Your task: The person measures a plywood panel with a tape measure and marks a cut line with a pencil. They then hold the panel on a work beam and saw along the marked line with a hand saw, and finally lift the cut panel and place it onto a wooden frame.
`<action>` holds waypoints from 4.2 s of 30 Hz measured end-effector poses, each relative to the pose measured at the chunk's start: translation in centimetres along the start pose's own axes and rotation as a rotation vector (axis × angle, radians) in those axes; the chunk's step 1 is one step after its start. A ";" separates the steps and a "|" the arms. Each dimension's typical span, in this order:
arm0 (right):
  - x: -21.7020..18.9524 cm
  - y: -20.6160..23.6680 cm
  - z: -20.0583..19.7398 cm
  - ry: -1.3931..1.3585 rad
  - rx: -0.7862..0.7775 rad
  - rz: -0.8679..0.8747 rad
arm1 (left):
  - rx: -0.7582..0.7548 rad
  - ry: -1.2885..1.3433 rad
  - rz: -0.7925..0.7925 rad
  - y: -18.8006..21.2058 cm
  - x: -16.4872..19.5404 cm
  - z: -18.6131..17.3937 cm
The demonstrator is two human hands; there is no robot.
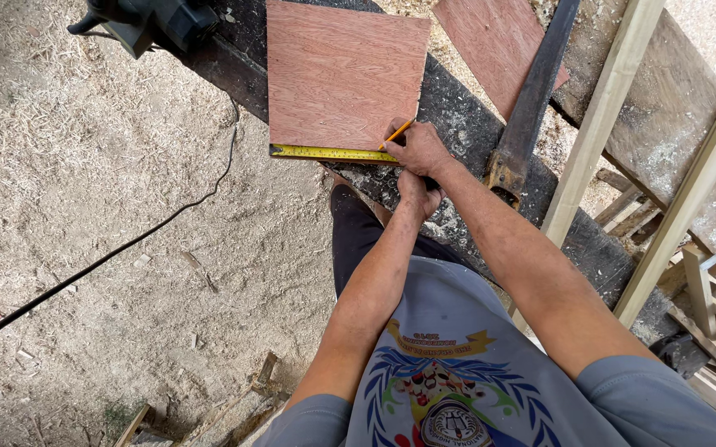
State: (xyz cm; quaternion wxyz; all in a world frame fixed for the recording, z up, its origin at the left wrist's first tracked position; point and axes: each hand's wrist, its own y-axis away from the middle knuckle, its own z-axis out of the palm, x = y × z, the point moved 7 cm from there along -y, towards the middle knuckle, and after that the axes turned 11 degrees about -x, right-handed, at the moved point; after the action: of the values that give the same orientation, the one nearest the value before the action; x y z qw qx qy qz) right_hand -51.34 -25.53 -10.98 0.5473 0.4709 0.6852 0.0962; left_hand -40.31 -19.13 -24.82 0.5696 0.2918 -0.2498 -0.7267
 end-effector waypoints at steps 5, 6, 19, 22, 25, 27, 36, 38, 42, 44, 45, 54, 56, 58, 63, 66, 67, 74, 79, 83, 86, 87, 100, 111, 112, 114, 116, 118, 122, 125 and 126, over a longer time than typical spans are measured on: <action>0.4 -0.2 0.2 0.077 0.023 -0.041 | -0.023 0.011 0.017 -0.2 0.0 -0.1; 0.4 -0.3 0.3 0.082 0.030 -0.056 | -0.023 0.015 0.020 -0.3 0.0 -0.2; 5.4 1.5 -3.5 -0.299 0.245 -0.056 | 0.242 -0.344 0.231 3.1 1.2 -0.5; 6.5 2.3 -2.7 -0.362 0.145 -0.074 | 0.190 -0.543 0.259 3.2 1.7 0.7; 7.7 3.9 -2.3 -0.136 0.126 -0.024 | 0.171 -0.697 0.261 2.3 1.9 1.3; 9.2 4.9 -2.1 -0.072 0.081 0.074 | 0.138 -0.940 0.372 1.9 2.7 2.2; 10.5 6.5 -4.5 -0.093 -0.018 0.027 | -0.026 -0.763 0.127 -0.1 3.2 5.6; 8.9 5.1 -6.6 -0.147 0.133 -0.016 | -0.066 -0.842 0.131 -0.8 4.8 8.4; 5.2 1.5 -12.5 -0.171 0.475 0.013 | -0.117 -1.102 0.250 -2.9 8.7 14.0; 2.3 0.1 -17.0 -0.122 0.770 -0.143 | -0.156 -1.322 0.397 -4.7 11.2 17.3; 0.7 -0.5 -18.6 -0.107 0.888 -0.248 | -0.150 -1.469 0.481 -5.3 12.6 18.6; -1.0 -9.0 -24.8 -0.121 0.967 0.132 | 0.264 -2.469 0.368 -5.1 22.2 16.9; -0.3 -8.9 -24.3 -0.125 0.986 0.116 | 0.249 -2.532 0.305 -5.1 23.0 16.3; 0.9 -7.3 -23.3 -0.069 1.098 0.098 | 0.157 -2.645 0.300 -5.4 23.0 16.1; 9.4 -0.1 -16.3 -0.244 1.033 0.585 | -0.297 -2.934 0.419 -5.8 19.1 16.4; 13.4 6.4 -9.8 -0.271 0.957 0.871 | -0.450 -2.988 0.339 -5.4 15.7 15.4; 14.2 8.5 -8.1 -0.177 0.931 0.974 | -0.471 -2.995 0.335 -5.3 14.6 15.2; 17.6 15.4 0.4 -0.133 0.907 0.785 | -0.533 -2.985 0.486 -2.8 10.0 13.7; 17.7 17.4 0.9 0.180 0.965 0.679 | -0.487 -3.000 0.686 -0.7 9.1 12.7; 19.7 20.5 3.0 -0.116 1.106 0.608 | -0.522 -3.038 0.642 1.9 9.7 10.6; 20.9 21.2 7.3 -0.703 1.172 0.459 | -0.589 -3.039 0.608 3.2 9.5 9.0; 20.5 21.2 9.2 -0.890 1.176 0.344 | -0.628 -3.025 0.627 3.6 9.3 8.6; 9.3 9.9 26.7 -1.720 1.031 0.037 | -0.987 -2.845 0.566 1.9 11.1 10.0; 10.2 5.8 25.0 -1.282 0.990 0.054 | -1.163 -3.044 0.364 -0.4 11.3 7.5; 10.3 5.8 24.9 -1.199 0.993 0.145 | -1.135 -3.049 0.289 -0.5 11.5 7.1; 10.2 5.9 25.6 -1.178 0.956 0.317 | -1.133 -3.026 0.320 -0.4 11.6 6.9; 10.3 5.2 26.0 -1.257 0.956 0.402 | -1.145 -3.008 0.418 -0.5 11.7 7.1; 9.5 5.5 24.2 -0.966 1.122 0.335 | -1.107 -2.995 0.434 -0.6 11.8 7.0; 9.0 4.7 23.7 -0.810 1.188 0.258 | -1.100 -3.042 0.447 -0.6 11.7 7.0; 9.7 4.3 24.5 -0.829 1.146 0.356 | -1.100 -2.999 0.485 -0.5 11.6 7.4; 9.6 4.5 24.2 -0.799 1.190 0.311 | -1.098 -3.008 0.493 -0.5 11.6 7.4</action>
State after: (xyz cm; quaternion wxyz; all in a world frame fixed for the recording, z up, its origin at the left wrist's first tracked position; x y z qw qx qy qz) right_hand -28.13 -25.21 -23.70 0.3871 0.7793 0.2949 -0.3948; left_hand -48.01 -30.10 -21.55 0.0502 0.9190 0.3142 0.2329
